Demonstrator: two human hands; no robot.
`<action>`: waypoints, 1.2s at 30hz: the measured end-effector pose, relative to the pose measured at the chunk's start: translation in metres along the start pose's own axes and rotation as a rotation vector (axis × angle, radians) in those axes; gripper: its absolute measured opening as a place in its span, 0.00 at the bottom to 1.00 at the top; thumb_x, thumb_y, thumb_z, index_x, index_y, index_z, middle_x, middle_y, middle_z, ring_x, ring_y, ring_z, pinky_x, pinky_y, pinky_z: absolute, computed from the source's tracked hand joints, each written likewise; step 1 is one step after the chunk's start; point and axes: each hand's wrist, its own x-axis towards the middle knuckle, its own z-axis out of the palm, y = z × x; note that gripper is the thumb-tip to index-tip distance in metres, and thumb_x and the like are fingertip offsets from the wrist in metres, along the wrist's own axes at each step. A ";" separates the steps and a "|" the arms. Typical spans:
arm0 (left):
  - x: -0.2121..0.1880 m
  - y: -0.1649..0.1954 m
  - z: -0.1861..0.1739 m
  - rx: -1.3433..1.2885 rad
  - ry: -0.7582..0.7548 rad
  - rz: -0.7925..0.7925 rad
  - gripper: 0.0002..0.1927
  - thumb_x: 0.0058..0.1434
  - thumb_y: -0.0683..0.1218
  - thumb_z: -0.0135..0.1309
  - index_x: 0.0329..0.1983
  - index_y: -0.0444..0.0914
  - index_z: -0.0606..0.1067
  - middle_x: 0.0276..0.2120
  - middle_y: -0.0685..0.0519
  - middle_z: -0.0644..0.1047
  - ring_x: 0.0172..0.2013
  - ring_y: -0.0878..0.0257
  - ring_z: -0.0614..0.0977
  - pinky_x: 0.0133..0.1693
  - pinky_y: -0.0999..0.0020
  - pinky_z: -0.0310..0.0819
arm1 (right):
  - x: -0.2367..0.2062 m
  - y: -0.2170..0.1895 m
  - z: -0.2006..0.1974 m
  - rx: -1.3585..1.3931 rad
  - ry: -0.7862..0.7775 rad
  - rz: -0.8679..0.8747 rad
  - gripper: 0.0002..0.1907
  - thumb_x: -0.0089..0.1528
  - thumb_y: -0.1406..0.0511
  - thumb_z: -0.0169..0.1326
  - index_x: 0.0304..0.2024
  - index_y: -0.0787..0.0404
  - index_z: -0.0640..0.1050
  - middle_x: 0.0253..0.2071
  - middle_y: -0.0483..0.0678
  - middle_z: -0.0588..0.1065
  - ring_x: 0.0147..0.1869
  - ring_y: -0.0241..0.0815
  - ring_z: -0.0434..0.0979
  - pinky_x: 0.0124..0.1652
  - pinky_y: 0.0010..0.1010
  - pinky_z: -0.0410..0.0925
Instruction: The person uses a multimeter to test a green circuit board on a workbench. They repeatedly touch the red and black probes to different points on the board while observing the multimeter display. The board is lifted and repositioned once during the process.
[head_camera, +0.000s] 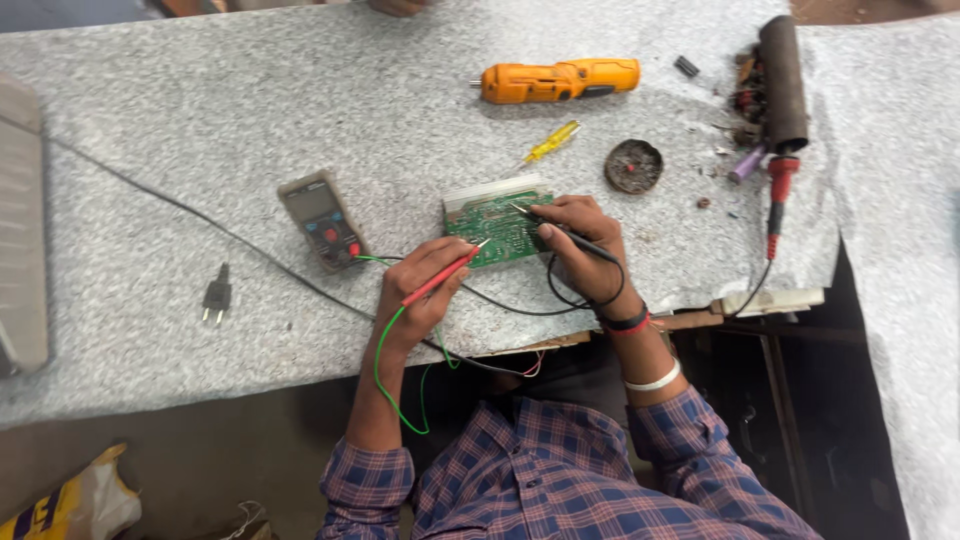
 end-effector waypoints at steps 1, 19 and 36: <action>0.000 0.000 0.001 -0.013 -0.008 -0.021 0.12 0.63 0.39 0.60 0.51 0.37 0.80 0.50 0.46 0.81 0.50 0.53 0.86 0.48 0.64 0.83 | 0.000 0.000 -0.001 0.000 0.000 0.005 0.14 0.62 0.68 0.58 0.51 0.64 0.82 0.47 0.53 0.78 0.55 0.45 0.76 0.54 0.32 0.70; -0.002 0.000 -0.002 0.003 -0.002 0.009 0.13 0.64 0.41 0.60 0.51 0.37 0.80 0.50 0.47 0.81 0.50 0.52 0.85 0.49 0.63 0.82 | -0.002 -0.003 0.000 -0.064 -0.008 0.007 0.14 0.63 0.67 0.59 0.51 0.63 0.82 0.44 0.53 0.79 0.55 0.45 0.77 0.53 0.32 0.69; -0.003 0.002 -0.003 -0.019 0.000 -0.019 0.12 0.63 0.41 0.60 0.51 0.37 0.80 0.50 0.46 0.81 0.49 0.52 0.86 0.48 0.64 0.83 | -0.001 -0.005 0.002 -0.056 -0.006 0.014 0.14 0.63 0.67 0.59 0.51 0.63 0.83 0.45 0.53 0.79 0.52 0.43 0.76 0.51 0.31 0.69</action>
